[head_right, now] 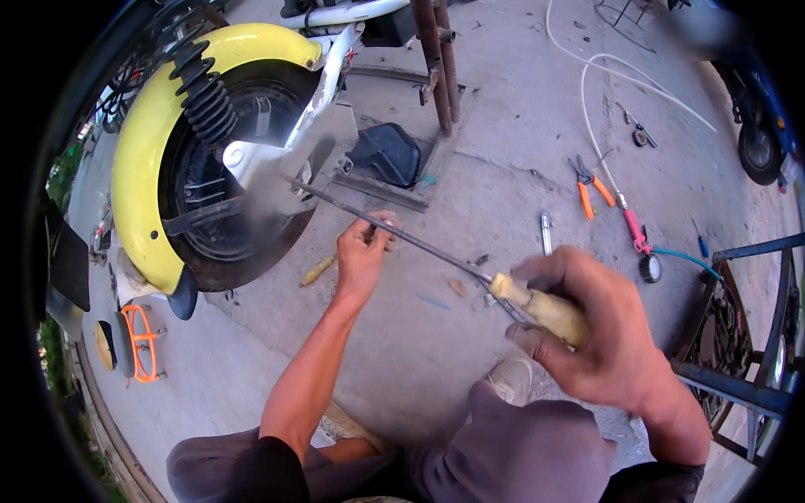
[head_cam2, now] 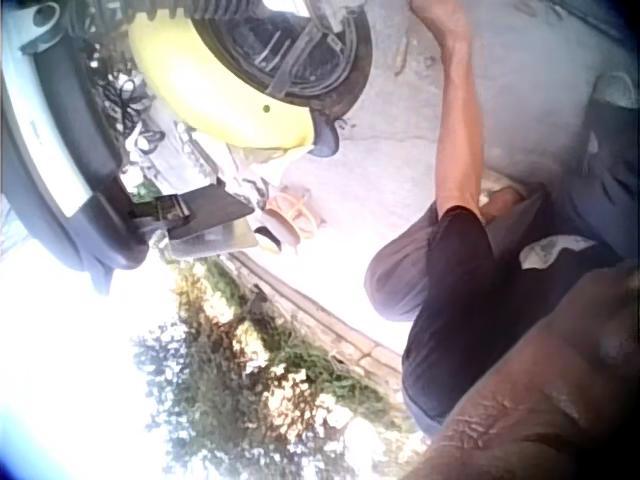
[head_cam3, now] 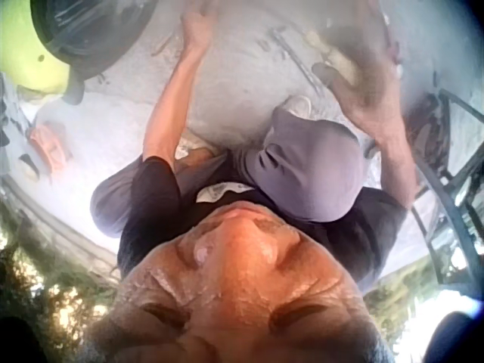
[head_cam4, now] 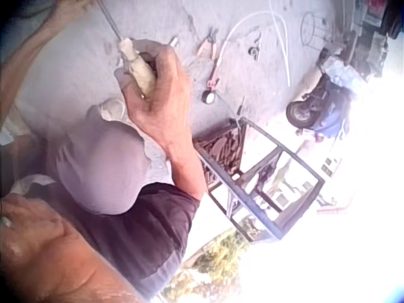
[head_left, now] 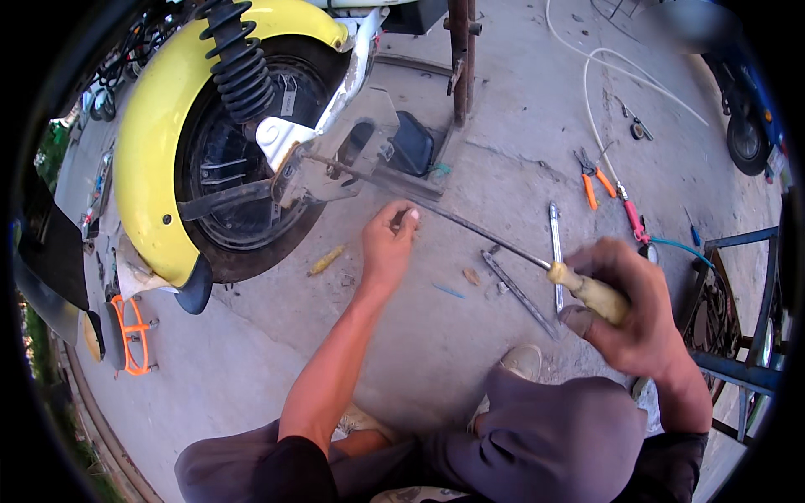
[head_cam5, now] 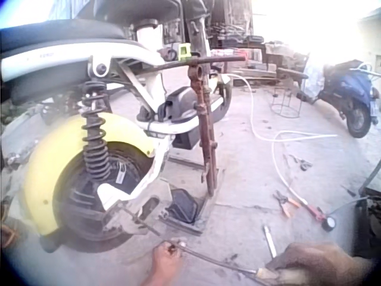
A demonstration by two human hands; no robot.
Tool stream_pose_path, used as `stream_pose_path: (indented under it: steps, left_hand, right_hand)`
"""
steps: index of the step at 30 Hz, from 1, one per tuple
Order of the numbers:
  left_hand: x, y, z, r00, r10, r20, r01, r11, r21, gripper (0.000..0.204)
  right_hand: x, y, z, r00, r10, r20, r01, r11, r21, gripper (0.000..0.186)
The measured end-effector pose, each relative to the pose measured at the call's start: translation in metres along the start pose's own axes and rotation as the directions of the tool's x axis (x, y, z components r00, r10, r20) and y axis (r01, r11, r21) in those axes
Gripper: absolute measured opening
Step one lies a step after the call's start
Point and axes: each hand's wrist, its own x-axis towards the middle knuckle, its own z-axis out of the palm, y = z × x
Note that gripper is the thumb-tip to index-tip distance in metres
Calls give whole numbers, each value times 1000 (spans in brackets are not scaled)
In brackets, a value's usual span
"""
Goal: The person sits on the ground and uses a screwdriver to tighten screws on a black plastic cover attached to the rear wheel of a yellow scooter. They also use a power drill to secure the cover and adjust the wheel area.
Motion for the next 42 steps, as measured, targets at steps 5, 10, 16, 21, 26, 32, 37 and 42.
stream_pose_path:
  steps: [5, 10, 16, 21, 26, 32, 37, 42]
  left_hand:
    - [73, -27, -15, 922, 378, 82, -376, 823, 426, 19]
    - [137, -46, 0, 869, 433, 240, -493, 705, 510, 28]
    - [178, -55, 24, 831, 316, 457, -555, 509, 658, 41]
    - [209, -54, 14, 829, 319, 459, -554, 364, 748, 48]
    - [195, -48, 24, 845, 267, 464, -535, 375, 758, 32]
    - [197, -85, 42, 716, 606, 347, -632, 351, 691, 10]
    - [102, -26, 26, 959, 282, -26, -265, 928, 263, 10]
    - [1, -21, 15, 928, 192, -320, -249, 957, -150, 14]
  right_hand:
    - [4, 0, -1, 966, -253, 53, 251, 870, -425, 55]
    - [-16, 51, -17, 909, -412, -66, 266, 693, -670, 51]
    - [-63, 137, 14, 855, 155, -495, -207, 977, -52, 30]
    - [-72, 163, 54, 753, 462, -469, -336, 882, 330, 29]
    - [-70, 165, 75, 720, 580, -381, -406, 797, 448, 34]
    - [-87, 175, 90, 761, 520, -388, -316, 820, 478, 45]
    - [-78, 175, 97, 814, 474, -335, -246, 804, 541, 45]
    - [-58, 186, 97, 911, 203, -360, -42, 912, 407, 50]
